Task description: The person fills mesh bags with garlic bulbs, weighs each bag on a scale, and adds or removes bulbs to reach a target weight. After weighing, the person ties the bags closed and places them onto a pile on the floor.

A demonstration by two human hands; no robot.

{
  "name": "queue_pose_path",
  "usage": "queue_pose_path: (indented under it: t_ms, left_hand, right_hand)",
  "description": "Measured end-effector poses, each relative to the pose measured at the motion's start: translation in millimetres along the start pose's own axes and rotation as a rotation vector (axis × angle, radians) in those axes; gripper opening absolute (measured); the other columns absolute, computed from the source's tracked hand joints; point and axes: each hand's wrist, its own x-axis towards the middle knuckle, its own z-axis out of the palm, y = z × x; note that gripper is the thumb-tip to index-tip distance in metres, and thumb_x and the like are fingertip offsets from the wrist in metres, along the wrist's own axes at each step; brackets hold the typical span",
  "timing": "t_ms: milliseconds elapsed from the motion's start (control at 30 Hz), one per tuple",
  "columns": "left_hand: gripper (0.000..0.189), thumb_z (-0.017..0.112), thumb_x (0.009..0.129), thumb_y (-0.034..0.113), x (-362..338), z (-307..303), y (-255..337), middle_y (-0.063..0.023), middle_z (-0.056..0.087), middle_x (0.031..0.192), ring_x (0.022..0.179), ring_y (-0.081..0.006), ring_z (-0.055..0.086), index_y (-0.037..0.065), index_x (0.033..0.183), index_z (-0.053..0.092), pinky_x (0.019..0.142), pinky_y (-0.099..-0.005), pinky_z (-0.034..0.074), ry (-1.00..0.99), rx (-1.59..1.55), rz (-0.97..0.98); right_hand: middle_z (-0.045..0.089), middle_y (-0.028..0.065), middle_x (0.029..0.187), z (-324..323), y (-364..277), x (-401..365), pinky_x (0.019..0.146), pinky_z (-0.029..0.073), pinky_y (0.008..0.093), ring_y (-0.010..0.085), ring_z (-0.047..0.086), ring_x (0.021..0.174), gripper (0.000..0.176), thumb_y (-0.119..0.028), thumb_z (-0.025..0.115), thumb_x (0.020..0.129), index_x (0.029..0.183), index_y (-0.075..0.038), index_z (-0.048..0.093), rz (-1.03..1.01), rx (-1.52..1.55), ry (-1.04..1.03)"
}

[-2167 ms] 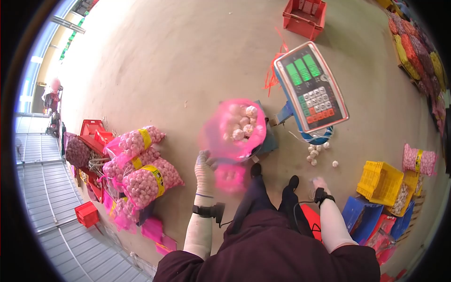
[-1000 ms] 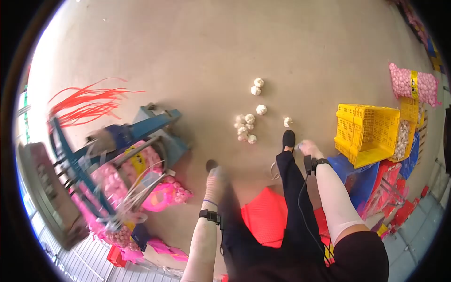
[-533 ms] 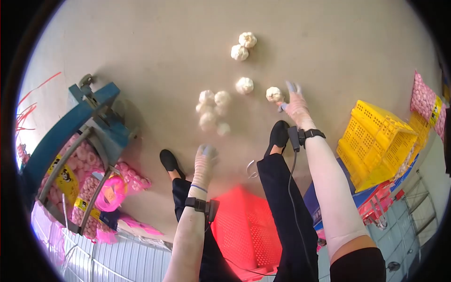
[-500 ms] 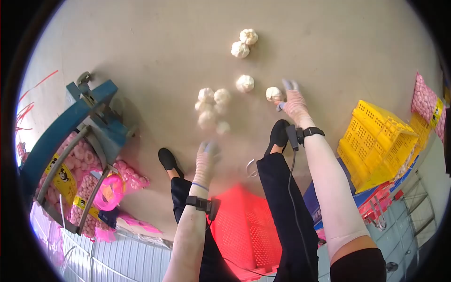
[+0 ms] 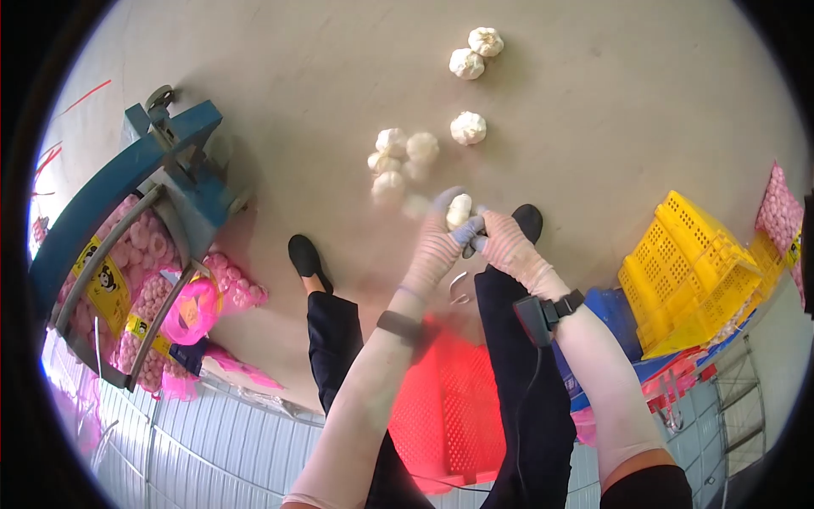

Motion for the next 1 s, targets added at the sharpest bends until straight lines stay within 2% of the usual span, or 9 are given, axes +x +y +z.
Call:
queue_pose_path:
  t_ms: [67, 233, 333, 400, 533, 733, 800, 900, 1000]
  left_hand:
    - [0.054, 0.063, 0.079, 0.034, 1, -16, -9, -0.0097, 0.056, 0.089, 0.062, -0.0114, 0.053, 0.007, 0.121, 0.042, 0.049, -0.0222, 0.042, -0.074, -0.099, -0.366]
    - [0.060, 0.042, 0.083, 0.061, -14, -28, -12, -0.0062, 0.055, 0.079, 0.051, -0.0082, 0.046, 0.009, 0.110, 0.048, 0.039, -0.0177, 0.030, 0.008, -0.638, -0.545]
    - [0.072, 0.029, 0.078, 0.073, -11, -40, -11, -0.0057, 0.056, 0.080, 0.050, -0.0085, 0.047, 0.010, 0.104, 0.051, 0.038, -0.0171, 0.030, -0.059, -0.709, -0.563]
    - [0.081, 0.026, 0.072, 0.079, -13, -41, -7, -0.0043, 0.055, 0.078, 0.052, -0.0123, 0.048, 0.010, 0.108, 0.050, 0.040, -0.0193, 0.030, -0.176, -0.487, -0.578]
    - [0.083, 0.021, 0.074, 0.079, -14, -35, -12, -0.0055, 0.058, 0.085, 0.057, -0.0123, 0.053, 0.007, 0.101, 0.054, 0.041, -0.0189, 0.035, -0.225, -0.312, -0.551]
    - [0.058, 0.048, 0.079, 0.062, -24, -36, 8, -0.0040, 0.057, 0.091, 0.083, -0.0150, 0.057, 0.009, 0.101, 0.053, 0.056, -0.0250, 0.045, -0.254, -0.691, -0.590]
    - [0.050, 0.051, 0.081, 0.056, -26, -40, -2, -0.0041, 0.057, 0.092, 0.082, -0.0153, 0.057, 0.009, 0.100, 0.053, 0.057, -0.0247, 0.044, -0.175, -0.799, -0.583]
    - [0.034, 0.054, 0.083, 0.041, -22, -52, -24, -0.0052, 0.056, 0.089, 0.077, -0.0170, 0.056, 0.010, 0.096, 0.053, 0.058, -0.0272, 0.043, -0.032, -0.816, -0.469]
    - [0.022, 0.056, 0.084, 0.030, -18, -82, -82, -0.0059, 0.056, 0.085, 0.070, -0.0181, 0.055, 0.010, 0.093, 0.053, 0.057, -0.0308, 0.042, 0.084, -0.642, -0.320]
  right_hand:
    - [0.059, 0.0069, 0.089, -19, -46, -22, 0.063, 0.045, 0.0259, 0.0129, 0.055, 0.066, 0.017, -0.006, 0.048, 0.086, 0.100, 0.001, 0.053, 0.059, 0.181, -0.361]
    - [0.056, 0.0096, 0.099, -43, -12, -20, 0.065, 0.045, 0.0245, 0.0138, 0.056, 0.069, 0.022, -0.006, 0.047, 0.085, 0.105, -0.002, 0.055, 0.401, 0.124, -0.041]
    - [0.054, 0.0135, 0.108, -57, -53, -26, 0.074, 0.047, 0.0332, 0.0235, 0.058, 0.084, 0.037, -0.003, 0.054, 0.074, 0.111, -0.008, 0.055, -0.041, -1.050, 0.141]
    - [0.048, 0.0139, 0.115, -47, -78, -32, 0.077, 0.046, 0.0350, 0.0262, 0.055, 0.092, 0.045, -0.004, 0.059, 0.071, 0.115, -0.011, 0.054, -0.069, 0.085, -0.121]
    - [0.051, 0.0106, 0.105, -21, -93, -28, 0.071, 0.046, 0.0283, 0.0178, 0.057, 0.080, 0.029, -0.002, 0.058, 0.076, 0.105, -0.003, 0.057, -0.357, -0.238, -0.199]
    - [0.054, -0.0014, 0.068, -24, -90, -29, 0.054, 0.042, 0.0181, 0.0055, 0.051, 0.060, 0.009, -0.003, 0.059, 0.078, 0.086, -0.004, 0.061, 0.169, 0.811, -0.109]
    - [0.055, -0.0008, 0.063, -51, -51, -20, 0.052, 0.040, 0.0162, 0.0038, 0.050, 0.055, 0.005, -0.007, 0.059, 0.078, 0.083, -0.006, 0.061, 0.330, 0.649, -0.406]
    - [0.063, 0.0091, 0.098, -71, -58, 4, 0.076, 0.046, 0.0355, 0.0280, 0.059, 0.092, 0.028, -0.027, 0.054, 0.081, 0.100, -0.008, 0.061, 0.463, -1.422, -0.710]
    - [0.059, 0.0154, 0.105, -100, -43, 45, 0.082, 0.044, 0.0370, 0.0310, 0.056, 0.097, 0.031, -0.026, 0.052, 0.083, 0.107, -0.006, 0.057, 0.187, -0.999, -0.130]
